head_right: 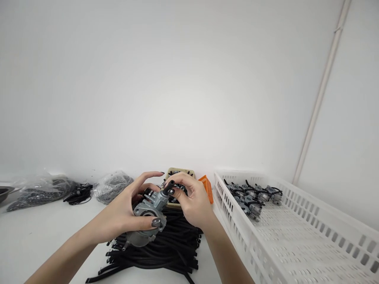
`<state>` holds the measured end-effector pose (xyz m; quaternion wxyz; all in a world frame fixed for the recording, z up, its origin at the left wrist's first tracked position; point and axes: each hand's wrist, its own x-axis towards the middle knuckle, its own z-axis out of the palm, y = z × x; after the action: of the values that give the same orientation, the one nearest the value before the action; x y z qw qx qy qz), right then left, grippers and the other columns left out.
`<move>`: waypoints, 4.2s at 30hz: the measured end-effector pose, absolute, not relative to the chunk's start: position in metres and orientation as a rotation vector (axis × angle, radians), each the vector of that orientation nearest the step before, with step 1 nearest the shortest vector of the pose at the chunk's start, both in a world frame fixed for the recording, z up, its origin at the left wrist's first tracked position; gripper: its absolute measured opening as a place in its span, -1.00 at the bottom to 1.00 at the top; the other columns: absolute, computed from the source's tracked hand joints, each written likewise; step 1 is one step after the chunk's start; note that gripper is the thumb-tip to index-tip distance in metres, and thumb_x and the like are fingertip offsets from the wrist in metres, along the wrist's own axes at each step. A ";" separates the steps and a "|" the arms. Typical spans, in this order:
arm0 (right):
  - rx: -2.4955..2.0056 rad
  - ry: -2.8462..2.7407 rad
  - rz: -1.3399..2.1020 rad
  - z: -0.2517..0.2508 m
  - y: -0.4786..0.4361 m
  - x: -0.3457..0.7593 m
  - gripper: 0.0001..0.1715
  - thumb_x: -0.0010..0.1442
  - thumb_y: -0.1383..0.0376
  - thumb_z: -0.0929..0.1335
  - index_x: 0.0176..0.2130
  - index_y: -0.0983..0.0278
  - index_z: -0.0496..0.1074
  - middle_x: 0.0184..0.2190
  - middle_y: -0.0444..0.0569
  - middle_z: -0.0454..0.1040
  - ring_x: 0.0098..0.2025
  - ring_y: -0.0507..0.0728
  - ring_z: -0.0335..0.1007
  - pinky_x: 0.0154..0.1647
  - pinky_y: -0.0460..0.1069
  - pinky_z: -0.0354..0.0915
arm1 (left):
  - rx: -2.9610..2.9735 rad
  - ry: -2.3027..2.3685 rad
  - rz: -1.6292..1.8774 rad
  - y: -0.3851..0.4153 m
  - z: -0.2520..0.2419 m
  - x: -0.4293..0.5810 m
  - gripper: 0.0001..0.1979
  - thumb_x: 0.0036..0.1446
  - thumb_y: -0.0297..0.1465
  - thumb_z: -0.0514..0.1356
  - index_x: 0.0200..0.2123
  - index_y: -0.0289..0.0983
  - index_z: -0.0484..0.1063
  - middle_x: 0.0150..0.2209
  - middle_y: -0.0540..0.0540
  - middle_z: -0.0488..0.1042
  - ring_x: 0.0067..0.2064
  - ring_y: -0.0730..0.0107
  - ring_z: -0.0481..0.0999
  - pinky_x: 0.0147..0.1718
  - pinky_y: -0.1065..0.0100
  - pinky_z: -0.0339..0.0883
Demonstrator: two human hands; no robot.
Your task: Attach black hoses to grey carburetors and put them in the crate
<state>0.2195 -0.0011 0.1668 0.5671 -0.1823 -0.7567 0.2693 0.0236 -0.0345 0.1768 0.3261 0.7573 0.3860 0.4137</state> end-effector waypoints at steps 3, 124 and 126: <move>-0.354 -1.763 0.658 0.165 0.002 0.219 -0.78 0.25 0.12 0.40 -0.35 0.20 0.51 -0.31 -0.01 0.54 -0.16 0.16 0.47 -0.07 0.07 0.40 | 1.940 0.934 1.055 -0.034 0.176 0.023 -0.18 -0.12 -0.20 0.39 0.22 -0.05 0.14 -0.06 -0.09 0.45 -0.09 0.15 0.50 0.01 0.09 0.34; -0.469 -1.112 0.922 0.161 0.014 0.219 -0.72 0.03 0.15 0.53 -0.32 0.26 0.51 -0.59 -0.18 0.44 -0.55 0.00 0.32 -0.54 -0.10 0.29 | 0.696 0.748 1.598 -0.013 0.169 0.035 -0.70 0.12 -0.20 0.32 -0.13 -0.23 0.50 -0.22 -0.16 0.62 -0.28 0.28 0.65 -0.41 0.40 0.55; -0.550 -1.280 0.976 0.155 0.013 0.208 -0.72 0.04 0.13 0.52 -0.34 0.28 0.52 -0.58 -0.15 0.47 -0.54 0.01 0.35 -0.51 -0.09 0.30 | 0.729 0.757 1.604 -0.012 0.168 0.035 -0.69 0.10 -0.20 0.33 -0.13 -0.22 0.49 -0.20 -0.15 0.62 -0.26 0.27 0.64 -0.39 0.39 0.55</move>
<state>0.2077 0.0133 0.1550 0.6597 -0.2429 -0.5654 0.4314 0.0348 -0.0123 0.1677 0.5744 0.3113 0.3230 0.6847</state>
